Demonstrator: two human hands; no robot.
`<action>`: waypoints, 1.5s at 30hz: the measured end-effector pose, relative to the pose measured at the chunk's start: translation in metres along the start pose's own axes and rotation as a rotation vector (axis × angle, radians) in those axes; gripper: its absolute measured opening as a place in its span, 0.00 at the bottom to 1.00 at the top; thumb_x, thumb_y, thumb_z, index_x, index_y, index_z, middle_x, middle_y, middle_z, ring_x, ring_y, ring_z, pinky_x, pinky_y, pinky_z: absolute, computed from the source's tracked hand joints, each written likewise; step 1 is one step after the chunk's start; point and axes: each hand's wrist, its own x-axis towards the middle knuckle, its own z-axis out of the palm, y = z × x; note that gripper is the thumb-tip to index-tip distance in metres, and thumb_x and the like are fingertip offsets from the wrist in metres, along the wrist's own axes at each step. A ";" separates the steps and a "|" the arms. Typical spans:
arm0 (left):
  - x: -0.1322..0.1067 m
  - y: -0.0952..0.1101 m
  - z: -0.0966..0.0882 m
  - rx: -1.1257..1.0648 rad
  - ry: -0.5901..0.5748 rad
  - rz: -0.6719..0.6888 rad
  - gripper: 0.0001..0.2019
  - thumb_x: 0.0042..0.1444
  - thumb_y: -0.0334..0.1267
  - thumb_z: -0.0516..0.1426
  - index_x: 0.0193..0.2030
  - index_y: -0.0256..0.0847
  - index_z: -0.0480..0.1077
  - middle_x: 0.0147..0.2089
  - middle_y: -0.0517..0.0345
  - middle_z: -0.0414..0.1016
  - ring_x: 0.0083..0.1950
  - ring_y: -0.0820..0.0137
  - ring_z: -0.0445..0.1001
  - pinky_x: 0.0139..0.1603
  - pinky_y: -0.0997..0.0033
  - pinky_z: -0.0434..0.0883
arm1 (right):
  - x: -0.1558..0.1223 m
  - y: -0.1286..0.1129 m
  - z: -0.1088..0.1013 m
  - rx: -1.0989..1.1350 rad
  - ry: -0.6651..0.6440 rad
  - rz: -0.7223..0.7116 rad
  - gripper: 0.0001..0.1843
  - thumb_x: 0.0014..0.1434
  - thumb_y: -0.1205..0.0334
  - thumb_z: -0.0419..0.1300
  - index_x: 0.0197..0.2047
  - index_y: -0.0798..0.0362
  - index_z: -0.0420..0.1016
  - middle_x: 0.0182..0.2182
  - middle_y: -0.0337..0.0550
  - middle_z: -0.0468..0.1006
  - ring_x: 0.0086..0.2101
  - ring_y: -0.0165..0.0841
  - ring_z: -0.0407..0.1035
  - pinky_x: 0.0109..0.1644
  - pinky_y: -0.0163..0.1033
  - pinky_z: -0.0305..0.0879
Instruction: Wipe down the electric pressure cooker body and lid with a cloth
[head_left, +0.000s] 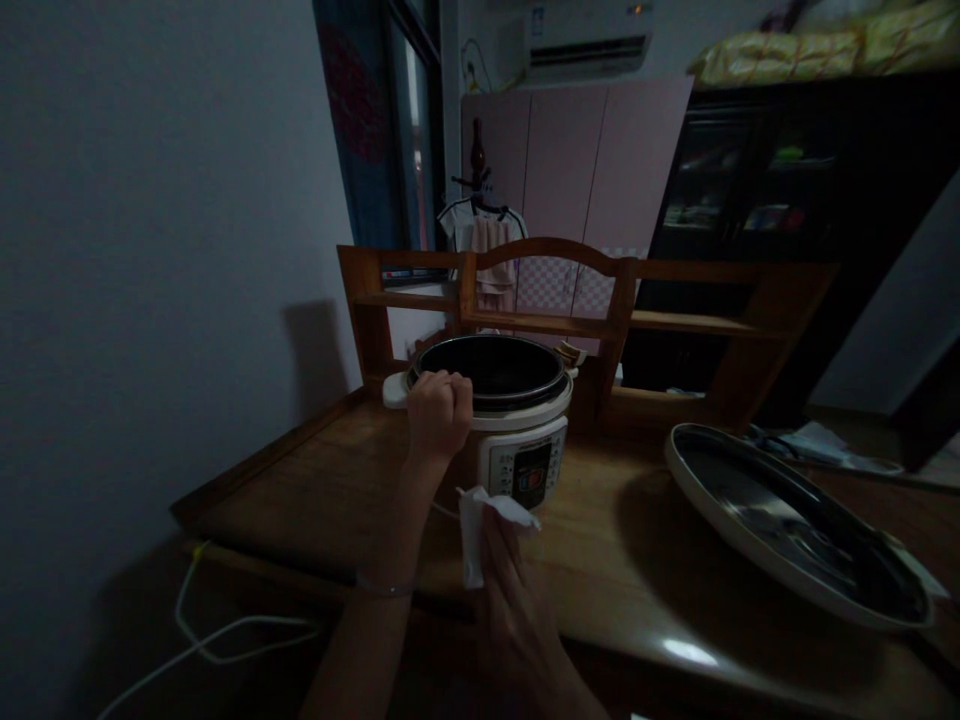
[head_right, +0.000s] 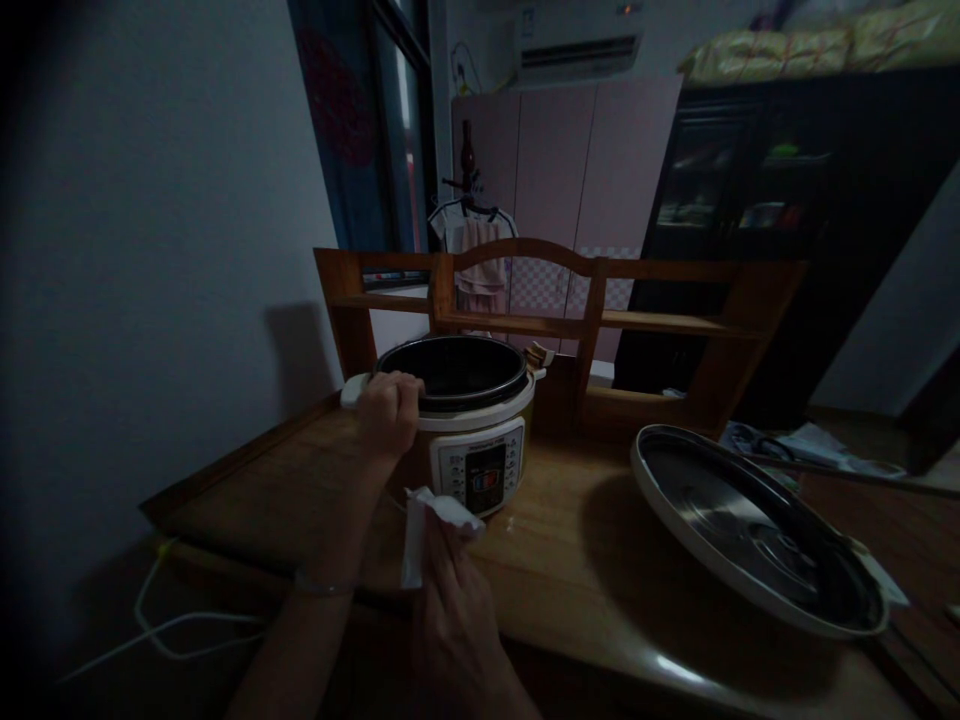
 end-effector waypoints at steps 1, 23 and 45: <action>0.000 0.000 0.000 0.001 0.002 0.001 0.19 0.66 0.35 0.44 0.24 0.43 0.66 0.29 0.52 0.73 0.35 0.63 0.70 0.41 0.60 0.62 | 0.005 0.001 -0.003 -0.006 -0.002 -0.005 0.43 0.57 0.82 0.42 0.75 0.70 0.32 0.73 0.63 0.44 0.72 0.52 0.37 0.69 0.60 0.60; 0.001 0.002 -0.003 0.071 -0.029 0.013 0.20 0.67 0.35 0.45 0.23 0.44 0.64 0.27 0.53 0.70 0.34 0.63 0.68 0.40 0.60 0.60 | 0.013 0.013 0.002 -0.217 -0.194 0.029 0.38 0.49 0.80 0.48 0.66 0.73 0.64 0.61 0.66 0.70 0.62 0.51 0.62 0.60 0.54 0.72; 0.000 0.003 -0.003 0.052 -0.014 0.014 0.20 0.66 0.34 0.44 0.22 0.44 0.63 0.27 0.53 0.70 0.34 0.63 0.68 0.40 0.60 0.62 | 0.005 0.005 -0.021 -0.078 -0.078 -0.100 0.41 0.58 0.81 0.44 0.75 0.69 0.41 0.69 0.65 0.56 0.70 0.50 0.46 0.66 0.57 0.65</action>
